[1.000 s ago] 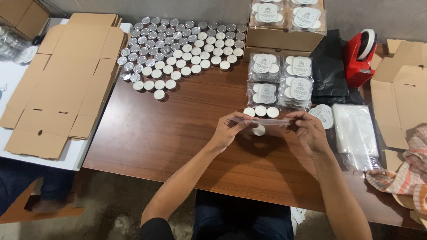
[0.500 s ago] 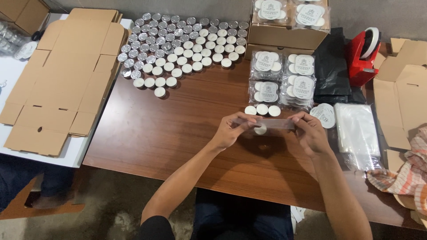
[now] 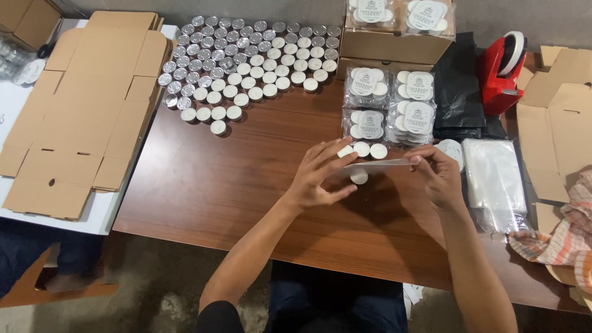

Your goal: Cleaning individual tea light candles with a cloth and then packaging them into small plastic bags.

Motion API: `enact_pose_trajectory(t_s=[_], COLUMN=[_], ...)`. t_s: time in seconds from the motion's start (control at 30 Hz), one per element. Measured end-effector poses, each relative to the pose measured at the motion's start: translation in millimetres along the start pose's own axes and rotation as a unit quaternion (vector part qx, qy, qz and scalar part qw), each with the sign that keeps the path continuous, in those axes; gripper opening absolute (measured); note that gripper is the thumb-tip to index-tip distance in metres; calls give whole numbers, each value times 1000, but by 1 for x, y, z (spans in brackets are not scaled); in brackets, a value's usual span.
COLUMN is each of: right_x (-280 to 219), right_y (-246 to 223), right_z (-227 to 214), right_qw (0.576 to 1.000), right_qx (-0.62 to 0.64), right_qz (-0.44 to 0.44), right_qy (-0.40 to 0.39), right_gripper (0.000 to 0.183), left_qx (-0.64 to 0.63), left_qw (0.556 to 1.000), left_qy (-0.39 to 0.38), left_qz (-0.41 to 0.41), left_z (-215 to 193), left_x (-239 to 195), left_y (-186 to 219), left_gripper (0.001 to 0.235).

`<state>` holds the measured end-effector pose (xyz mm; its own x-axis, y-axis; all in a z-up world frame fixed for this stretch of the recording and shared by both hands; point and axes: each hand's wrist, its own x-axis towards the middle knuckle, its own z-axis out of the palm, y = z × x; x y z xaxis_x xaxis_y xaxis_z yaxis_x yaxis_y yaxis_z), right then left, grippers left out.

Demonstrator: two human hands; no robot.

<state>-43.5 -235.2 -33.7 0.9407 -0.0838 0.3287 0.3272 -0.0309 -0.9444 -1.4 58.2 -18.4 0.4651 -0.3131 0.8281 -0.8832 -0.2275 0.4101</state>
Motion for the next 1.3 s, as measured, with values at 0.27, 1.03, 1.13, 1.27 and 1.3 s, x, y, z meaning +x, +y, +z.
enact_pose_trajectory(t_s=[0.27, 1.03, 1.13, 1.27, 1.3], right_x=[-11, -19, -20, -15, -12], right_y=[-4, -32, -29, -17, -14], right_z=[21, 52, 53, 36, 29], right_qw=[999, 984, 986, 993, 995], right_qx=[-24, 91, 88, 52, 33], right_qz=[-34, 140, 138, 105, 93], right_qy=[-28, -57, -42, -2, 22], right_gripper=[12, 18, 16, 14, 13], left_qx=[200, 296, 304, 304, 305], left_qw=[965, 912, 907, 904, 901], left_qy=[135, 171, 180, 176, 174], left_qz=[105, 226, 229, 245, 254], left_z=[35, 33, 34, 41, 45], left_x=[-12, -21, -22, -34, -39], left_y=[25, 26, 23, 11, 6], left_gripper=[62, 17, 21, 26, 31])
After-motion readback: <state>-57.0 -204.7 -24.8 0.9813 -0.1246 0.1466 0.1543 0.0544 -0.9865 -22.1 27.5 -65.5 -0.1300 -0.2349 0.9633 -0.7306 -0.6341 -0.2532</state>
